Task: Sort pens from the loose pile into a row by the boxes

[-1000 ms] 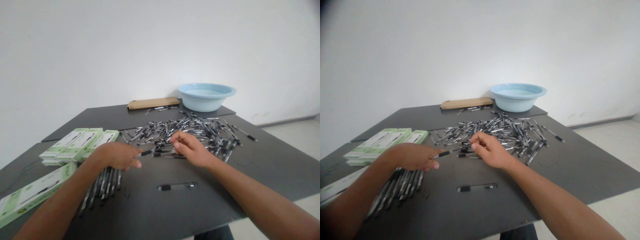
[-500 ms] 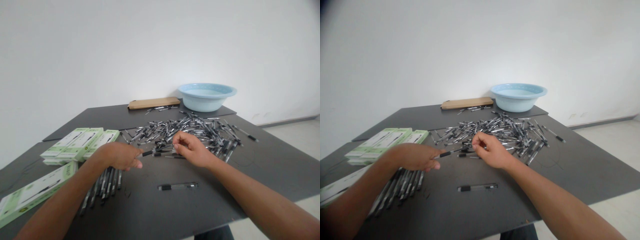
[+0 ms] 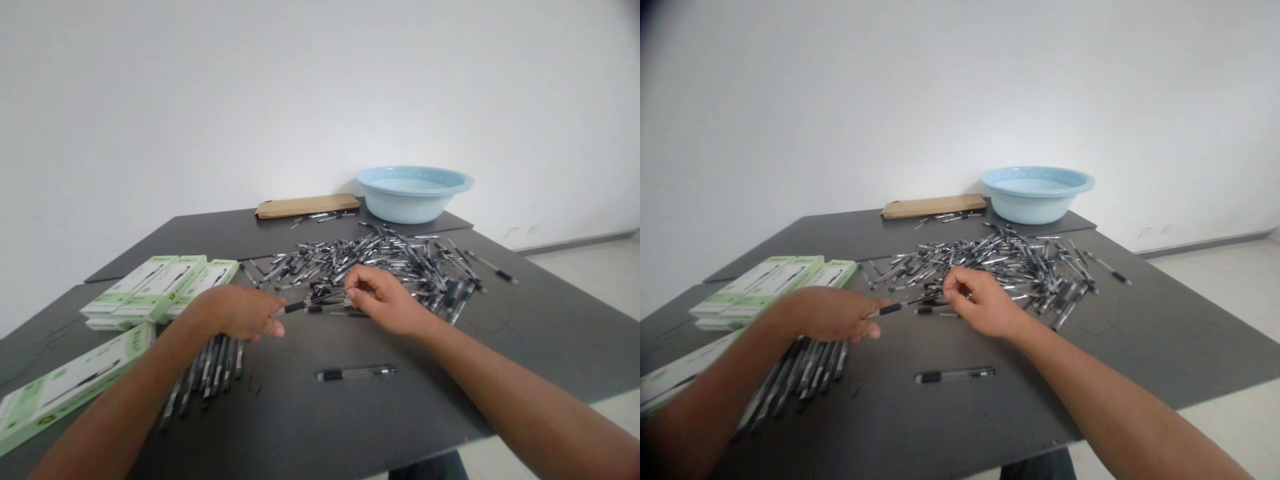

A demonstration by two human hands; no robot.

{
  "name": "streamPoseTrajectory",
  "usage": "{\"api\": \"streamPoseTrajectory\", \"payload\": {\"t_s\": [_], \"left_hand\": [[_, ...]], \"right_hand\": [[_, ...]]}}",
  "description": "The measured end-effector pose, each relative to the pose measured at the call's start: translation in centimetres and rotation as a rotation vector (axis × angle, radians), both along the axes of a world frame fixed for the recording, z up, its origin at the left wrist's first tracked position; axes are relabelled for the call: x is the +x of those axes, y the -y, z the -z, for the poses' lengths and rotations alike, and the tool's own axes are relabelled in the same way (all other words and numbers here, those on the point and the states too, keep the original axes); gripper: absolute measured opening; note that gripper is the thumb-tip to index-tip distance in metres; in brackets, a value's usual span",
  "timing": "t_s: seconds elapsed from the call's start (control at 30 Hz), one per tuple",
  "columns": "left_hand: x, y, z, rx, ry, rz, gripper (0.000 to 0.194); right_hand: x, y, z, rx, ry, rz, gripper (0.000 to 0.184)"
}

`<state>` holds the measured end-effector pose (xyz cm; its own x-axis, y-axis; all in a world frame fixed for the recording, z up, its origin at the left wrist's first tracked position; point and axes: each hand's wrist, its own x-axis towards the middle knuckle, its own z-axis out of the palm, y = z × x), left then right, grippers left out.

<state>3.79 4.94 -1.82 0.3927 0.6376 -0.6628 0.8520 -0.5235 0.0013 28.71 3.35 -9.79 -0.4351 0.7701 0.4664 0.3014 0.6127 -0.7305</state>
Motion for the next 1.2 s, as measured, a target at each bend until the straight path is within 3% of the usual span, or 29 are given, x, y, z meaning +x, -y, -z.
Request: {"api": "streamPoseTrajectory", "payload": {"t_s": [0.2,0.53,1.2], "left_hand": [[-0.16,-0.13,0.25,0.011,0.006,0.002,0.058],[0.57,0.35,-0.39,0.012,-0.037,-0.005,0.05],[0.21,-0.08,0.26,0.013,-0.048,-0.013,0.049]], "right_hand": [[0.08,-0.08,0.15,0.001,0.008,-0.003,0.011],[0.04,-0.03,0.08,0.005,0.02,-0.007,0.013],[0.09,-0.05,-0.03,0.024,0.051,-0.005,0.019]]}}
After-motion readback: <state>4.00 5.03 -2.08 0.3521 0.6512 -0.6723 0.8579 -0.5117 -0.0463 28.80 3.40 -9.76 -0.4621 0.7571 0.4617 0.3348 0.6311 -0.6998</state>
